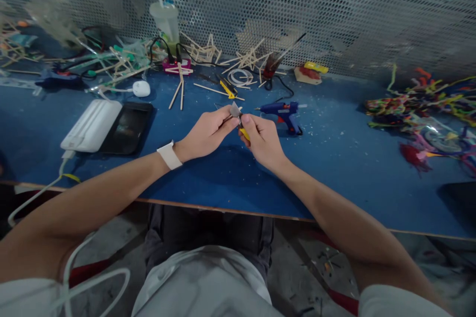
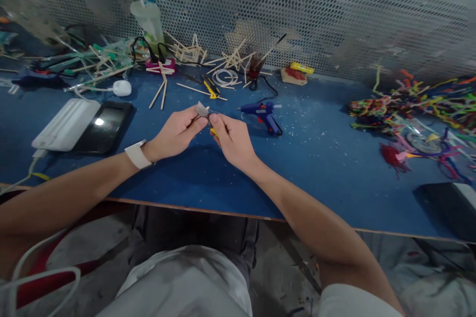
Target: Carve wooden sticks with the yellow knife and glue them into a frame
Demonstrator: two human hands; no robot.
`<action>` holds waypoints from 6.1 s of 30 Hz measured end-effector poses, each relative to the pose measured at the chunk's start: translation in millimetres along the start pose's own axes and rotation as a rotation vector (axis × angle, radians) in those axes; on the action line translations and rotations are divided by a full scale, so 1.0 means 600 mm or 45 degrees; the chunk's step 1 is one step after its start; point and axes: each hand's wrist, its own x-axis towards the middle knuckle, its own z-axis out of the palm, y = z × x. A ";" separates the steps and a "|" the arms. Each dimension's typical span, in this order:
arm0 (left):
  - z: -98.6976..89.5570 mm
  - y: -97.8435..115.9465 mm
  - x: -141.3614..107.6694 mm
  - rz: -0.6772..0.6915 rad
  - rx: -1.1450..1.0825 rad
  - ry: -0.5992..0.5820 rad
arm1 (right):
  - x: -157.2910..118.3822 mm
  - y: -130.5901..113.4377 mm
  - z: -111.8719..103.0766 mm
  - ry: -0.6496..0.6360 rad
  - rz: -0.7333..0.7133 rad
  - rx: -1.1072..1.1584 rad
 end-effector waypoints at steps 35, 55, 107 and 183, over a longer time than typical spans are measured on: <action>-0.001 -0.007 0.001 0.023 -0.015 -0.082 | 0.006 0.008 -0.008 -0.095 -0.132 -0.068; 0.010 0.008 0.001 0.001 -0.009 0.088 | -0.005 0.006 0.018 0.098 -0.105 0.012; -0.005 0.002 0.003 -0.002 -0.046 -0.239 | 0.006 0.000 -0.008 -0.096 -0.129 -0.117; -0.002 0.010 -0.007 0.018 0.006 -0.055 | 0.008 0.001 -0.014 0.022 -0.227 -0.332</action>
